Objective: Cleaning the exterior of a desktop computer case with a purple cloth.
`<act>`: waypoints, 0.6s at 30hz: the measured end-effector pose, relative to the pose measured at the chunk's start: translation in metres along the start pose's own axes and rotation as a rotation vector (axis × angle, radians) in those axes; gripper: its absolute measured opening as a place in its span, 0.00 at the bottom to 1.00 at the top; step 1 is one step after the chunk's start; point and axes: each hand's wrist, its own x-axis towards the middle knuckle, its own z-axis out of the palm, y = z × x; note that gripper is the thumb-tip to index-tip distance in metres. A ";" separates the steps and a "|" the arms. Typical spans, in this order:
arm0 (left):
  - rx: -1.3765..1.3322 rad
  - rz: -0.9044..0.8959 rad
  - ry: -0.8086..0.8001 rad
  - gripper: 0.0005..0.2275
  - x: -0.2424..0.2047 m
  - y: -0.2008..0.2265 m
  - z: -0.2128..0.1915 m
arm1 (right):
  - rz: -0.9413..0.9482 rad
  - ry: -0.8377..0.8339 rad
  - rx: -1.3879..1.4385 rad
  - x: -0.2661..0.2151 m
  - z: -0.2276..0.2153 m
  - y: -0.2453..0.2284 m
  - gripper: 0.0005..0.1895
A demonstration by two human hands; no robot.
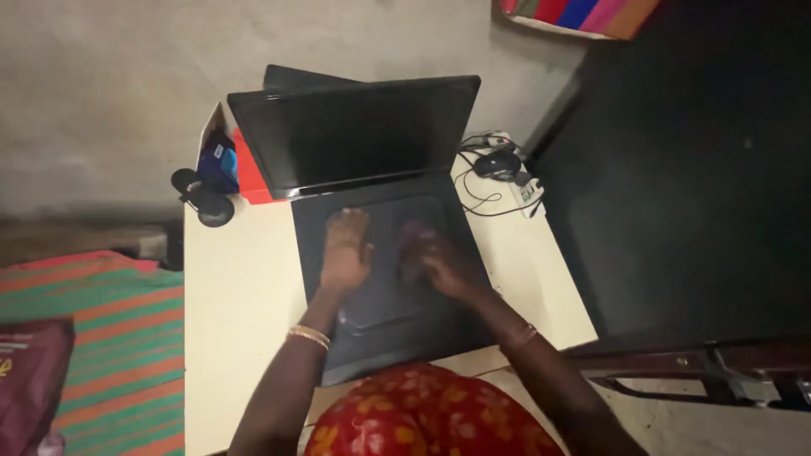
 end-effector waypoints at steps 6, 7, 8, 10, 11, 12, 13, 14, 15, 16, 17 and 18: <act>-0.406 0.245 -0.180 0.36 -0.053 0.053 -0.057 | -0.645 0.228 -0.644 0.000 0.030 0.017 0.25; -0.401 0.244 -0.179 0.36 -0.062 0.052 -0.061 | -0.649 0.229 -0.642 -0.005 0.021 0.036 0.25; -0.359 0.228 -0.263 0.35 -0.070 0.052 -0.065 | -0.559 0.133 -0.740 -0.010 0.012 0.056 0.18; -0.314 0.203 -0.339 0.34 -0.083 0.051 -0.066 | -0.476 0.026 -0.836 -0.007 -0.007 0.072 0.12; -0.337 0.175 -0.297 0.34 -0.090 0.051 -0.063 | -0.361 0.134 -0.930 -0.004 -0.016 0.070 0.10; -0.359 0.147 -0.255 0.34 -0.096 0.052 -0.059 | -0.244 0.243 -1.021 -0.001 -0.025 0.069 0.08; -0.359 0.142 -0.254 0.34 -0.097 0.053 -0.055 | -0.247 0.239 -1.020 0.012 -0.018 0.059 0.08; -0.296 0.170 -0.198 0.31 -0.098 0.053 -0.051 | -0.203 0.354 -0.903 0.024 -0.010 0.050 0.04; -0.232 0.198 -0.146 0.28 -0.101 0.054 -0.048 | -0.155 0.467 -0.780 0.035 -0.001 0.040 0.05; -0.230 0.194 -0.148 0.28 -0.102 0.054 -0.048 | -0.155 0.464 -0.777 0.039 0.014 0.039 0.05; -0.339 0.065 -0.125 0.28 -0.100 0.054 -0.047 | -0.334 0.429 -0.763 0.043 0.026 0.038 0.09; -0.446 -0.064 -0.102 0.28 -0.099 0.055 -0.046 | -0.511 0.390 -0.744 0.047 0.038 0.036 0.17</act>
